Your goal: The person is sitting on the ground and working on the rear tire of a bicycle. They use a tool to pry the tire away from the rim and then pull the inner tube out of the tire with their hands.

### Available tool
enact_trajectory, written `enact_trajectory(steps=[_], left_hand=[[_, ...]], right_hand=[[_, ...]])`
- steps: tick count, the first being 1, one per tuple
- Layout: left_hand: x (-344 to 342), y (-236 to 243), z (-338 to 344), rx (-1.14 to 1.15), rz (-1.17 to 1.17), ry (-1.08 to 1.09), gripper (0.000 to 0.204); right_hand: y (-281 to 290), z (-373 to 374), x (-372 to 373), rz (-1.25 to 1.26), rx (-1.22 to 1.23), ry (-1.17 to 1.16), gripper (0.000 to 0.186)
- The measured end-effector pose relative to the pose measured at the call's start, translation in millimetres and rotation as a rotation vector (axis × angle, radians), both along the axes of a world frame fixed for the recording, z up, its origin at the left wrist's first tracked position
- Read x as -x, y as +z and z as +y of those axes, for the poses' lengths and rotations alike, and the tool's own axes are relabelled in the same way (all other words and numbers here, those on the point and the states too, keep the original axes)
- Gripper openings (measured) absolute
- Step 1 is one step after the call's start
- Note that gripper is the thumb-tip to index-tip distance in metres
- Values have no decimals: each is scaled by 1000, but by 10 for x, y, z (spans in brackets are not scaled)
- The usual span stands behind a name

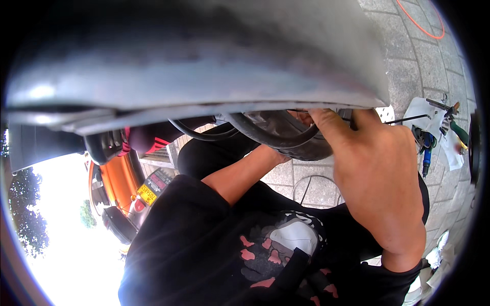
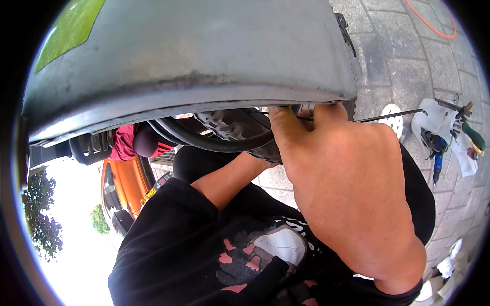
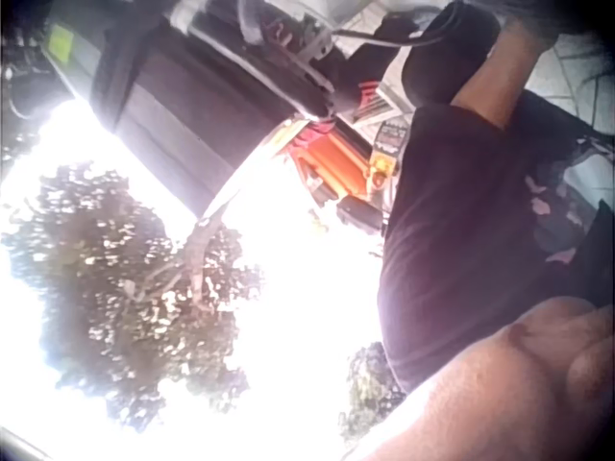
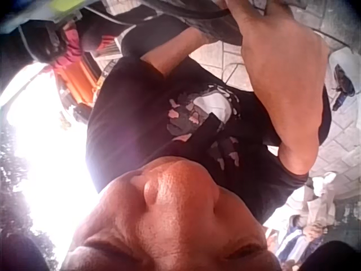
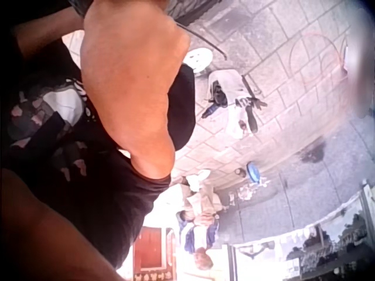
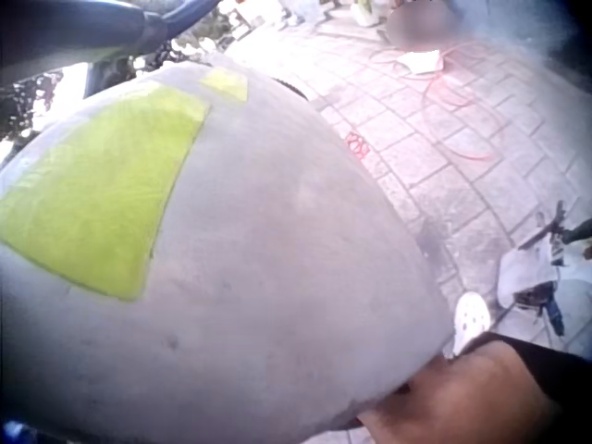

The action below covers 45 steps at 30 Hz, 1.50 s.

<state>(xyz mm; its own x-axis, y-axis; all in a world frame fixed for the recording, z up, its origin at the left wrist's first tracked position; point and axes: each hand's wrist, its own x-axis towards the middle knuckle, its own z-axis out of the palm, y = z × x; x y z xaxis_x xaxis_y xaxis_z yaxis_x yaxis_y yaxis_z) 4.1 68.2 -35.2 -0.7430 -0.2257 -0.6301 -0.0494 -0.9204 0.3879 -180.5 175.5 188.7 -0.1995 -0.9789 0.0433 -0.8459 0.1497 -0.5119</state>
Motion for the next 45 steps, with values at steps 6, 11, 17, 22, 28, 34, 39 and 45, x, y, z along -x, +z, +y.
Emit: enact_trajectory(steps=[6, 11, 17, 22, 28, 34, 39, 45], left_hand=[[-297, -256, -75, 6, 16, 157, 20], [-230, -191, -235, 66, 137, 372, 20], [-202, -50, -301, 114, 184, 439, 20], [-211, -93, -211, 118, 156, 355, 21], [-223, -178, -168, 116, 140, 292, 21], [-227, -176, -140, 115, 132, 264, 21], [-223, -177, -105, 119, 128, 244, 21], [-207, -180, -70, 119, 123, 214, 21]], right_hand=[[-79, -67, -29, -43, 59, 53, 46], [-75, -65, -21, -45, 49, 54, 43], [-56, -66, -21, -54, 62, 42, 40], [-56, -65, -16, -68, 61, 51, 40], [-67, -55, -17, -47, 45, 64, 44], [-60, -53, 9, -67, 20, 81, 44], [-75, -57, -6, -67, 28, 77, 44], [-80, -49, 9, -78, 12, 80, 45]])
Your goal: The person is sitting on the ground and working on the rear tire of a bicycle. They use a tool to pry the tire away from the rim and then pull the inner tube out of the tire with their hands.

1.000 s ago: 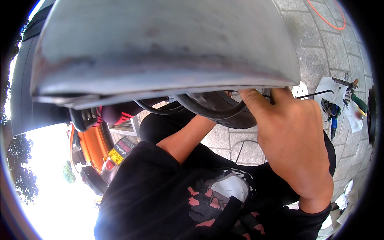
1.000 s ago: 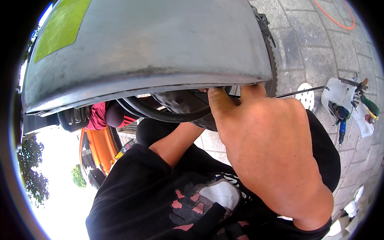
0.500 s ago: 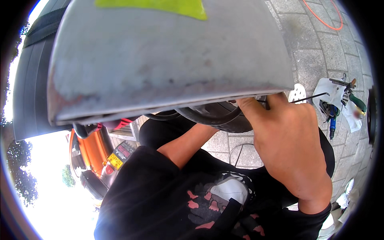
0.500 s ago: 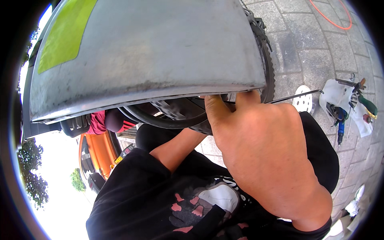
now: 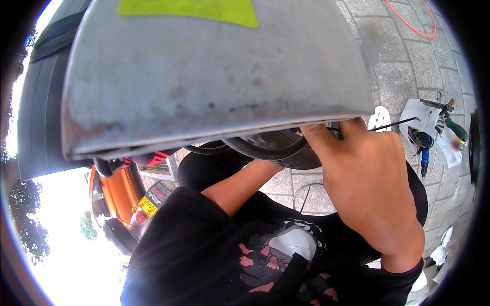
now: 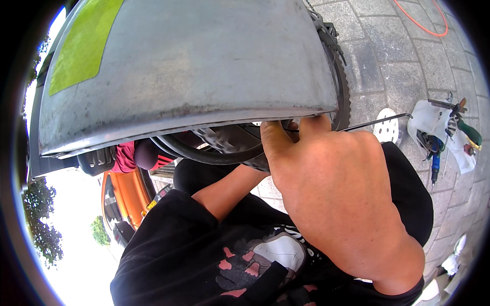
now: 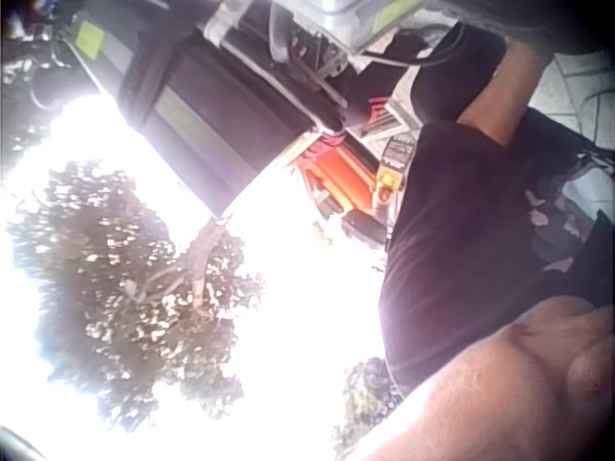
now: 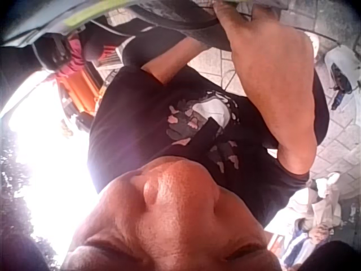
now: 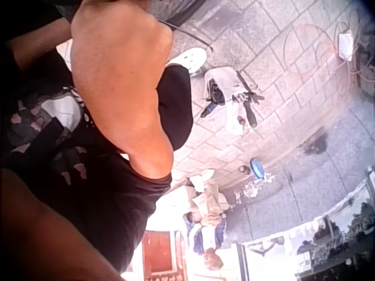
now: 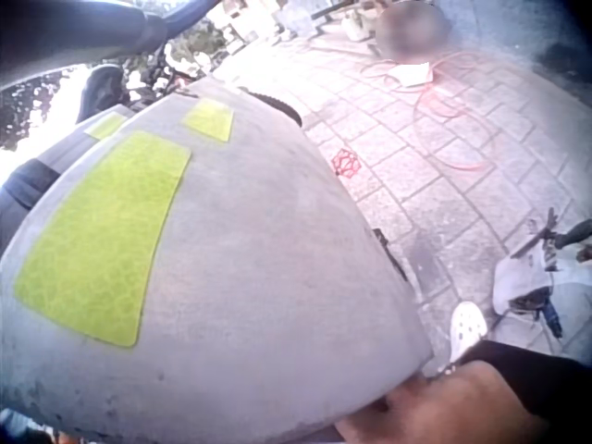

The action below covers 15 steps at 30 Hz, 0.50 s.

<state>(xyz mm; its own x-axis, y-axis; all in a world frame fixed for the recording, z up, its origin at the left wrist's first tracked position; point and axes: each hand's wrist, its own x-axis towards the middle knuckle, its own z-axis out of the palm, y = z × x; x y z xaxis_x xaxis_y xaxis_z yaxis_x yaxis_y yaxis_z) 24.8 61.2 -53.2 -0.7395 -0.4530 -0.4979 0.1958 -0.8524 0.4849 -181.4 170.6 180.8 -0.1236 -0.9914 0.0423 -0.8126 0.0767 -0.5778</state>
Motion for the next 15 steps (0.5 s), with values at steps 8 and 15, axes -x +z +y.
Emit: enact_trajectory(steps=[8, 15], left_hand=[[0, 1, 42, 1, -11, -31, 22], [-1, 5, 83, -1, -21, -50, 22]], right_hand=[[13, -2, 0, -1, 17, -4, 45], [16, 2, 9, -13, -17, 10, 45]])
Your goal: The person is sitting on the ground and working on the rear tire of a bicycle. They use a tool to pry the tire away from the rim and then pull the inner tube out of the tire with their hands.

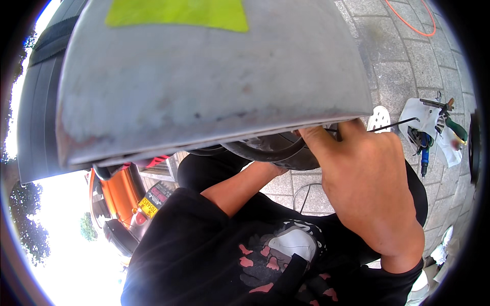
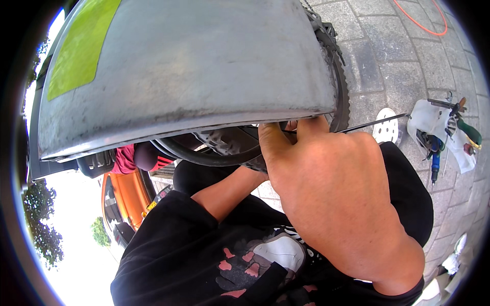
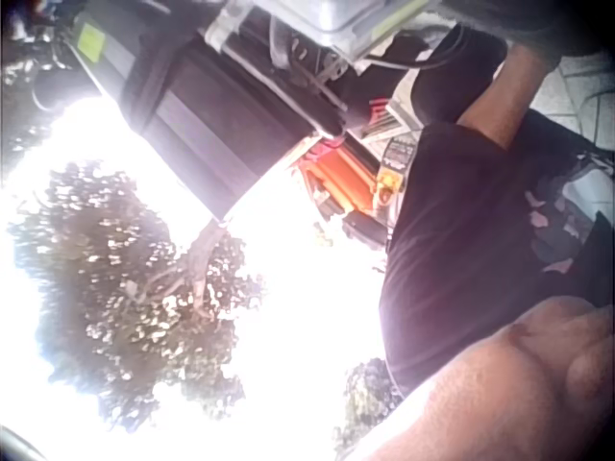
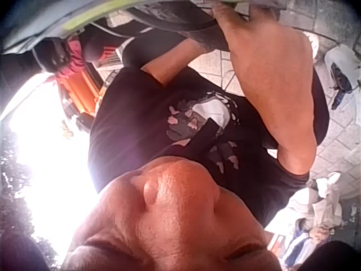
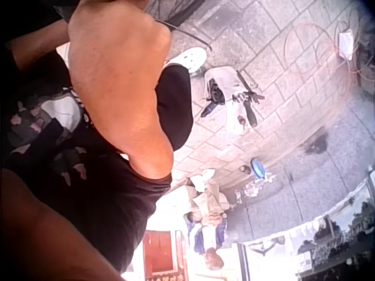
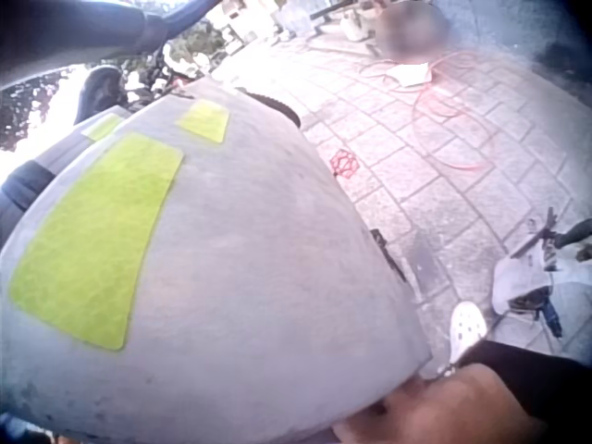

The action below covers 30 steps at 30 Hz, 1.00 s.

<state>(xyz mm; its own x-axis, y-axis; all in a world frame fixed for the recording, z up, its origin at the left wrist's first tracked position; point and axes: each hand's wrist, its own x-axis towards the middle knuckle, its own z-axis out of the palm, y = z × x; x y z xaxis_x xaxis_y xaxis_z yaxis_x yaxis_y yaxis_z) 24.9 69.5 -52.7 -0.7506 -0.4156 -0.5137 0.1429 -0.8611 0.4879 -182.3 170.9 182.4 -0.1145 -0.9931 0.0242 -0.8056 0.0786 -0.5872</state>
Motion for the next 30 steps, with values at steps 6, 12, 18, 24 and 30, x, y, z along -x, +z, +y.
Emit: enact_trajectory(steps=[6, 12, 18, 24, 30], left_hand=[[8, 5, -14, 4, -1, -11, 22], [19, 12, -35, 5, -1, -25, 23], [-6, 31, -40, 6, -2, -41, 23], [4, 46, -36, 13, -2, -53, 23], [-3, 53, -43, 12, 2, -61, 23]], right_hand=[[-3, -4, -2, -14, 0, 4, 44], [-8, -1, 5, 4, -7, 6, 47], [3, 1, 8, 21, -24, 7, 46], [-14, 5, -5, 20, 4, -11, 44], [-18, 2, -6, 12, 12, -15, 45]])
